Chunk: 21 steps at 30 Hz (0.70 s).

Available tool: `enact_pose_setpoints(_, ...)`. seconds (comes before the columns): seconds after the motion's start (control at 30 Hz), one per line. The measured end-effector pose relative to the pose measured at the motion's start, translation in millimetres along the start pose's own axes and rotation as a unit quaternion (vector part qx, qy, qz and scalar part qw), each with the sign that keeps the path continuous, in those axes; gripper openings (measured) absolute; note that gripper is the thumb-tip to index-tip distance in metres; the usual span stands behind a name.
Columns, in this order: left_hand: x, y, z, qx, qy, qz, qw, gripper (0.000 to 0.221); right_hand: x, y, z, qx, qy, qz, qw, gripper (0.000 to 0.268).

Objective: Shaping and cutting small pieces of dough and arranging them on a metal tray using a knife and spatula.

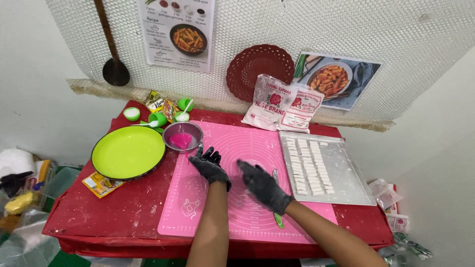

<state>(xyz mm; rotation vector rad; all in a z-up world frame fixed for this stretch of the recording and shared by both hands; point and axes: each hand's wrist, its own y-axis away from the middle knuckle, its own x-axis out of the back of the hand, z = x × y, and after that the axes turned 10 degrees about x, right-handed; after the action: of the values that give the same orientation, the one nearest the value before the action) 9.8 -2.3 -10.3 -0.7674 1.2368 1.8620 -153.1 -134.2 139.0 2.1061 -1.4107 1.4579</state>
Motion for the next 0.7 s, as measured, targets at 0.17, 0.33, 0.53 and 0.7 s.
enact_pose_setpoints(0.17, -2, 2, 1, -0.007, 0.008, -0.004, 1.0, 0.06, 5, -2, -29, -0.092, 0.143, -0.056, 0.984, 0.057)
enact_pose_setpoints(0.33, 0, 1, -2, -0.008, 0.011, -0.011, 1.0, 0.059, -19, -33, -5, -0.078, 0.251, -0.145, 0.954, 0.06)
enact_pose_setpoints(0.53, -1, 11, 0, -0.017, 0.016, -0.015, 1.0, 0.061, -12, -97, 46, -0.167, 0.233, -0.146, 0.947, 0.065)
enact_pose_setpoints(0.7, 0, 11, 2, -0.016, 0.009, -0.013, 1.0, 0.061, -13, -124, 90, -0.22, 0.204, -0.112, 0.947, 0.069)
